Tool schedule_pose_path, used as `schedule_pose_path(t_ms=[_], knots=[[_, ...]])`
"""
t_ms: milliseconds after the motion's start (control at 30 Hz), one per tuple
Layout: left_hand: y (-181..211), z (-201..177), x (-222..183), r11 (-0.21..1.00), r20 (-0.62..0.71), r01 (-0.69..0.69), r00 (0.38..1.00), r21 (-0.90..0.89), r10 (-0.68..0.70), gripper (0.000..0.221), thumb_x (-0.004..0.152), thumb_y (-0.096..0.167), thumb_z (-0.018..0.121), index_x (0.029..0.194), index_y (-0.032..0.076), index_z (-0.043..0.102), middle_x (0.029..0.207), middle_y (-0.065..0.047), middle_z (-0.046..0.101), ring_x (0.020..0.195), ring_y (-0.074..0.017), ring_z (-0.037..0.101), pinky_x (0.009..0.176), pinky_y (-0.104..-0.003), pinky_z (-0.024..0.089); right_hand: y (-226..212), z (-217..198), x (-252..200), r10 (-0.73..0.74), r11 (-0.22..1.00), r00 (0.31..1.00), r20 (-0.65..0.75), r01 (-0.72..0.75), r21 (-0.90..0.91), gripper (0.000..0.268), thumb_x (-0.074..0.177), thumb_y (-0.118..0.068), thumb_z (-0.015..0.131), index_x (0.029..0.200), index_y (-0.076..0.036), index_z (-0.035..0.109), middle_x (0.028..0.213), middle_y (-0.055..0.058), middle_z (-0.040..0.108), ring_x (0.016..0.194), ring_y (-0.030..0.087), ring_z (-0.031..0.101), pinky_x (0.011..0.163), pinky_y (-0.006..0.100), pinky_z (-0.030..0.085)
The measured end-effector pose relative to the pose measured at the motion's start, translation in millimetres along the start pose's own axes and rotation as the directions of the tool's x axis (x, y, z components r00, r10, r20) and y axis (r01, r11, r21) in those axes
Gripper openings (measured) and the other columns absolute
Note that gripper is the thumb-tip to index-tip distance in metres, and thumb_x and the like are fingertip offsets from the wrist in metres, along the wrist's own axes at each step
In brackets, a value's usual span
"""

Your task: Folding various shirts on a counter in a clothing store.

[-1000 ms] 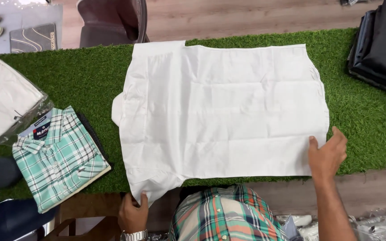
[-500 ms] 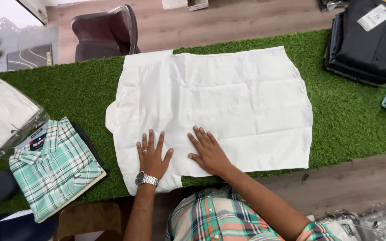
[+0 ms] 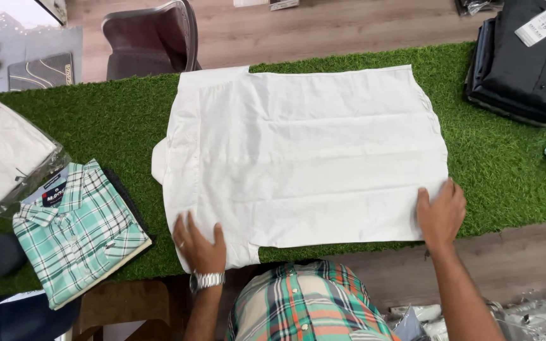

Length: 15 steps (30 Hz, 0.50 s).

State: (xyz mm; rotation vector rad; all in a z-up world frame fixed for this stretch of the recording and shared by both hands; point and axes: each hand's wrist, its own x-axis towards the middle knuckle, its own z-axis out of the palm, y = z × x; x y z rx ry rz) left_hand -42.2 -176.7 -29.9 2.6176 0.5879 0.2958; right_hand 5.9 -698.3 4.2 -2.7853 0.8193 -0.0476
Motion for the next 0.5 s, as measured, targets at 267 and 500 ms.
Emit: schedule_pose_path(t_ms=[267, 500], knots=[[-79.0, -18.9, -55.9, 0.697, 0.379, 0.596, 0.799, -0.398, -0.466, 0.063, 0.077, 0.038, 0.082, 0.121, -0.005, 0.069, 0.097, -0.018, 0.079, 0.081, -0.0256, 0.074, 0.074, -0.038, 0.058, 28.9, 0.1, -60.6, 0.305, 0.855, 0.944, 0.128, -0.330, 0.401, 0.048, 0.096, -0.026, 0.076, 0.124, 0.012, 0.065, 0.103, 0.026, 0.070, 0.082, 0.028, 0.064, 0.071, 0.041, 0.049], [-103.5, -38.4, -67.2, 0.900, 0.473, 0.315, 0.869, -0.303, -0.145, 0.045, 0.082, 0.035, 0.080, 0.097, -0.008, 0.079, 0.092, -0.020, 0.078, 0.080, -0.0224, 0.075, 0.074, -0.031, 0.055, 88.5, 17.9, -55.6, 0.250, 0.554, 0.943, 0.221, -0.326, 0.766, 0.030, 0.092, -0.019, 0.078, 0.107, 0.006, 0.073, 0.090, 0.011, 0.074, 0.070, 0.010, 0.062, 0.060, 0.025, 0.046]])
